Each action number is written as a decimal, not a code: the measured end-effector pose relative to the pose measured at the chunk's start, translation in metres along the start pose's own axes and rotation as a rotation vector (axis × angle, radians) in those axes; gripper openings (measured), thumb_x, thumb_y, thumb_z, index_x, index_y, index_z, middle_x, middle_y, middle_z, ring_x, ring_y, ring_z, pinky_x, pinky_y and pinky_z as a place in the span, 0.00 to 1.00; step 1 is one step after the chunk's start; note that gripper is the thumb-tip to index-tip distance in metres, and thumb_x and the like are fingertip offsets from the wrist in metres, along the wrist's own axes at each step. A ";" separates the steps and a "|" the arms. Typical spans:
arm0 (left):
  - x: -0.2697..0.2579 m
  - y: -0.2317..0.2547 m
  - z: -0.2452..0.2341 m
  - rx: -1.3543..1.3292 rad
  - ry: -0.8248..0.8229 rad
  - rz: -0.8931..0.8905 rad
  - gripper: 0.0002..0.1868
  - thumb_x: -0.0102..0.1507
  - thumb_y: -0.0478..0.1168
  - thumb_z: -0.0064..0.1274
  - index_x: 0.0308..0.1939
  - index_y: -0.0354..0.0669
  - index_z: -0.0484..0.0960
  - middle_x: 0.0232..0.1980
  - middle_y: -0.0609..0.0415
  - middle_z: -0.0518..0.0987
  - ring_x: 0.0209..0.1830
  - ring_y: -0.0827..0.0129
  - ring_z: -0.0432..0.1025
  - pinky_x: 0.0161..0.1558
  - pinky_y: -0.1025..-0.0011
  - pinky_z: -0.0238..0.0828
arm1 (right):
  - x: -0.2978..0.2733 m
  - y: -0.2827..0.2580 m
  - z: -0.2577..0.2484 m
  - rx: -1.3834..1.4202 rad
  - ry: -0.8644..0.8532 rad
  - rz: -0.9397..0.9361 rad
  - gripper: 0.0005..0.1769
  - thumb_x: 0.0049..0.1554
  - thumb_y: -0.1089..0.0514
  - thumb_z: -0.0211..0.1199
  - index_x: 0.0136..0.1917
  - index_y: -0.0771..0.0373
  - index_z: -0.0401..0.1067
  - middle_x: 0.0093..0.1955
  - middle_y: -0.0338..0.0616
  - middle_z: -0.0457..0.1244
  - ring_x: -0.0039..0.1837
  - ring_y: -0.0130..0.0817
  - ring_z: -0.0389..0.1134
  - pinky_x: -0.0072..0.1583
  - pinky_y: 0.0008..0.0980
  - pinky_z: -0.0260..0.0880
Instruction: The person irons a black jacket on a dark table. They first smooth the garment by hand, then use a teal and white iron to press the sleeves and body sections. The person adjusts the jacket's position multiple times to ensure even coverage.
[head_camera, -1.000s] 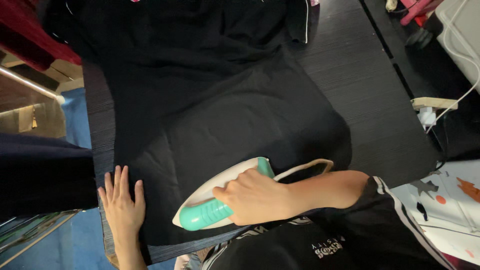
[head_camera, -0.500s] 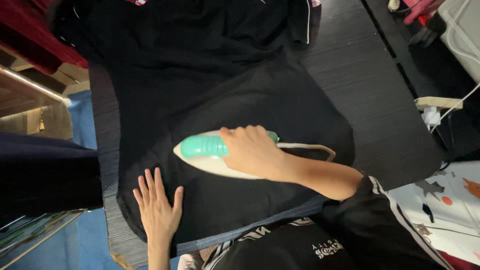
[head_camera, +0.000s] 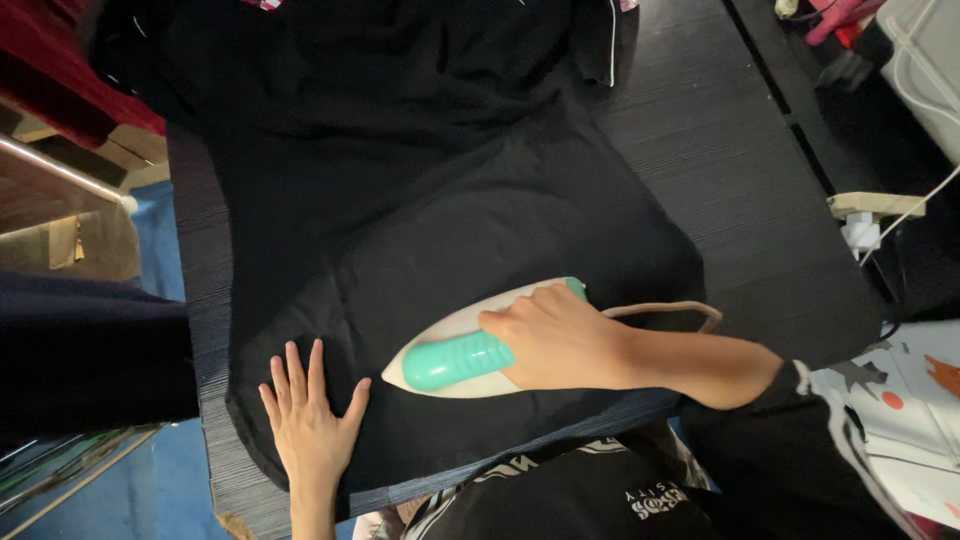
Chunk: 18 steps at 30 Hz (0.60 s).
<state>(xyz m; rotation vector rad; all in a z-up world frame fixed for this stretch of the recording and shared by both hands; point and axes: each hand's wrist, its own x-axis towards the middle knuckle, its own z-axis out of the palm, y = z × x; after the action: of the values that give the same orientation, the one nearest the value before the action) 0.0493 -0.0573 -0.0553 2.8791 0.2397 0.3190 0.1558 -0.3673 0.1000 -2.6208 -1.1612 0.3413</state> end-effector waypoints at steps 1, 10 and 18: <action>0.000 0.000 -0.001 -0.010 0.000 0.002 0.46 0.59 0.65 0.52 0.75 0.45 0.65 0.80 0.39 0.58 0.81 0.43 0.49 0.76 0.43 0.41 | -0.003 0.001 0.000 -0.008 0.012 0.024 0.15 0.49 0.53 0.66 0.43 0.67 0.76 0.32 0.58 0.69 0.31 0.49 0.72 0.36 0.45 0.73; 0.001 0.002 -0.001 0.007 0.009 0.011 0.46 0.58 0.65 0.53 0.75 0.45 0.65 0.80 0.39 0.58 0.81 0.44 0.49 0.76 0.44 0.41 | 0.014 0.037 -0.012 -0.036 0.103 0.268 0.16 0.50 0.54 0.65 0.48 0.67 0.76 0.34 0.57 0.70 0.34 0.49 0.74 0.38 0.45 0.75; -0.001 0.001 -0.005 0.021 0.021 0.034 0.45 0.59 0.64 0.53 0.75 0.46 0.66 0.80 0.42 0.59 0.81 0.46 0.51 0.76 0.44 0.44 | -0.002 0.050 -0.033 -0.058 0.033 0.428 0.15 0.52 0.52 0.63 0.51 0.61 0.76 0.36 0.56 0.71 0.40 0.53 0.75 0.45 0.49 0.76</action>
<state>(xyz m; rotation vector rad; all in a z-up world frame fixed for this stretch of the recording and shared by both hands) 0.0470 -0.0572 -0.0510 2.9045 0.1997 0.3548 0.1992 -0.4055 0.1152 -2.9008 -0.5979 0.3441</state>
